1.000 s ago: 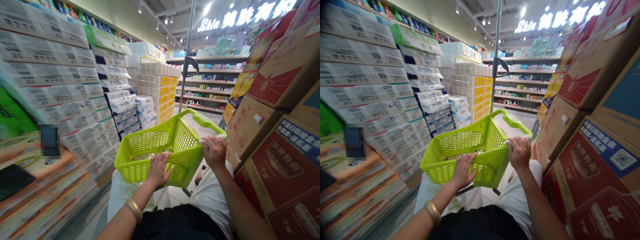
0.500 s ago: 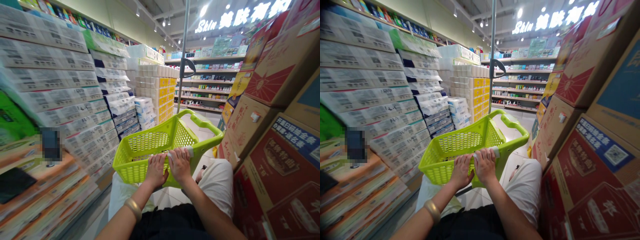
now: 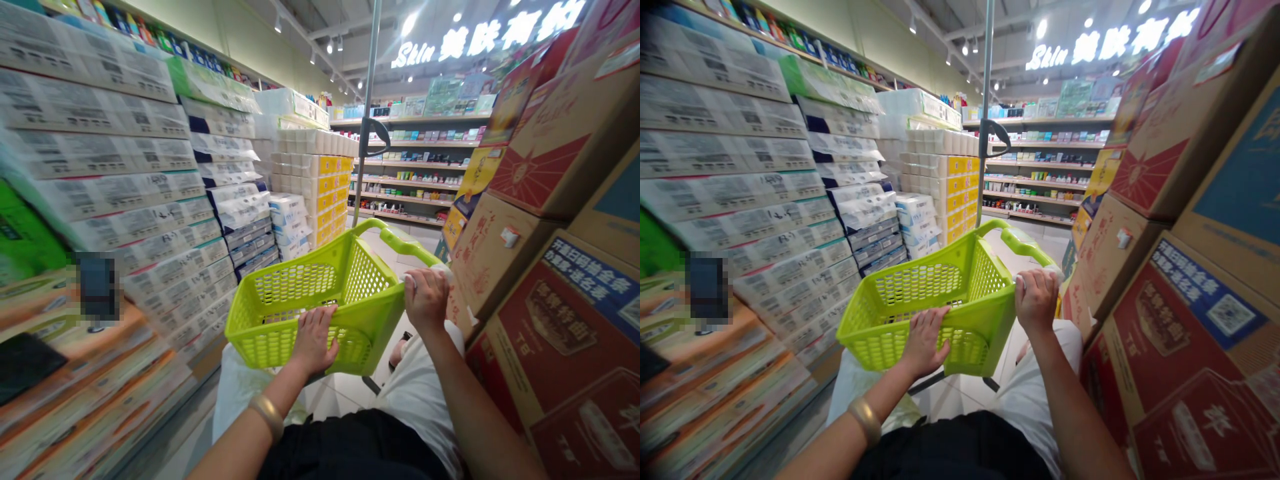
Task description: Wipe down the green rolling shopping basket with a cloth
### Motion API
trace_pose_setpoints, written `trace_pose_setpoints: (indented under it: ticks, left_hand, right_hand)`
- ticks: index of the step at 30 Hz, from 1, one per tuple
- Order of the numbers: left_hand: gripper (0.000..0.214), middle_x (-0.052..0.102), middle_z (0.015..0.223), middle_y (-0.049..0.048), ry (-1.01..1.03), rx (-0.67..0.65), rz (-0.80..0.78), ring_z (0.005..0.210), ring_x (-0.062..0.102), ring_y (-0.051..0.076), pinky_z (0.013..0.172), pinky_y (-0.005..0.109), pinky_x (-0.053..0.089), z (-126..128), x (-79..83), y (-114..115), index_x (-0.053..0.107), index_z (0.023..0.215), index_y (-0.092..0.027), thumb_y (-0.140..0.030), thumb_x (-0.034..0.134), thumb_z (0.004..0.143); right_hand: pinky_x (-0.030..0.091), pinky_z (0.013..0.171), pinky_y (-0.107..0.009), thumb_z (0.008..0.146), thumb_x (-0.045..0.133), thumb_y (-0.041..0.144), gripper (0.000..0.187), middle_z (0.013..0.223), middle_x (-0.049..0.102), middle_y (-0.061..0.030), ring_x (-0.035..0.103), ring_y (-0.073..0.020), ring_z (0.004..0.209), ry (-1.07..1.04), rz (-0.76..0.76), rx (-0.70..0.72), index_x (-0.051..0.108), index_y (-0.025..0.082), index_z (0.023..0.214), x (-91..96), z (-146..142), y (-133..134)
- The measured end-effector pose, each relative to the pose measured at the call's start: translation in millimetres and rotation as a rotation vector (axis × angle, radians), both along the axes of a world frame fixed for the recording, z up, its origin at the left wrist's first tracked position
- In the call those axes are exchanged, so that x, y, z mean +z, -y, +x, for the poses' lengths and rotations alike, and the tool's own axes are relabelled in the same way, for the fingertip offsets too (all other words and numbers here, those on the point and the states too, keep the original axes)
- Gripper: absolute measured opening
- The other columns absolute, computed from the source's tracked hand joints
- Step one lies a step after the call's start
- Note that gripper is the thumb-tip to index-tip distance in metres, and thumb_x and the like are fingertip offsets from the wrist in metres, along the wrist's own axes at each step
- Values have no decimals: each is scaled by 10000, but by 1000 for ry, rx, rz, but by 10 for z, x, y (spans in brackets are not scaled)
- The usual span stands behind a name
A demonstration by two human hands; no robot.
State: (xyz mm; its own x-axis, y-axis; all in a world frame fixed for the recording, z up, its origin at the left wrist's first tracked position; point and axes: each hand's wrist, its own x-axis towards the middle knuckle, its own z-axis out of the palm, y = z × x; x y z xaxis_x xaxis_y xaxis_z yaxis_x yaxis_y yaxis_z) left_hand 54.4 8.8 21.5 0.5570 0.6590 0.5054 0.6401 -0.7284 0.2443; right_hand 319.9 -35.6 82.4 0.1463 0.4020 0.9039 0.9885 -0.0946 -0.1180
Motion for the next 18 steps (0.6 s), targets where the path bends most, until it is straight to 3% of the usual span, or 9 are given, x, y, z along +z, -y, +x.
trace_pose_setpoints:
  ticks: [4,8,11,14,18]
  left_hand:
    - [665,529,1160,87,0,23,-2,1084,450,276,983,441,273,-9,7,4,366,1320,-224,-234,553,682]
    - [626,533,1145,97,-13,28,11,1077,448,281,975,445,280,-39,-12,-13,382,1294,-207,-261,554,695]
    - [612,531,1148,103,-14,14,28,1069,454,285,962,449,292,-68,-35,-25,381,1290,-204,-282,544,705]
    - [635,527,1171,95,-11,-10,25,1081,457,280,968,443,290,-93,-43,-32,364,1311,-219,-260,542,702]
    - [660,531,1170,86,-1,-14,24,1084,457,269,979,429,284,-94,-27,-34,367,1325,-221,-222,547,690]
  right_hand:
    - [255,1044,-418,937,407,300,248,895,605,-66,484,-230,984,-64,-20,-18,623,199,870,-136,-428,-58]
    - [240,1057,-384,937,429,290,192,921,608,-44,475,-214,1010,-10,-182,170,614,237,928,-372,-1077,-101]
    - [236,1055,-379,931,460,286,157,927,613,-38,481,-209,1012,-18,-219,219,602,243,984,-493,-1360,-131]
    - [252,1037,-362,928,475,293,148,907,620,-27,496,-199,980,31,-253,255,607,251,981,-475,-1303,-123]
    - [261,1016,-355,936,463,306,179,887,631,-29,502,-198,964,74,-231,190,630,241,944,-262,-817,-37]
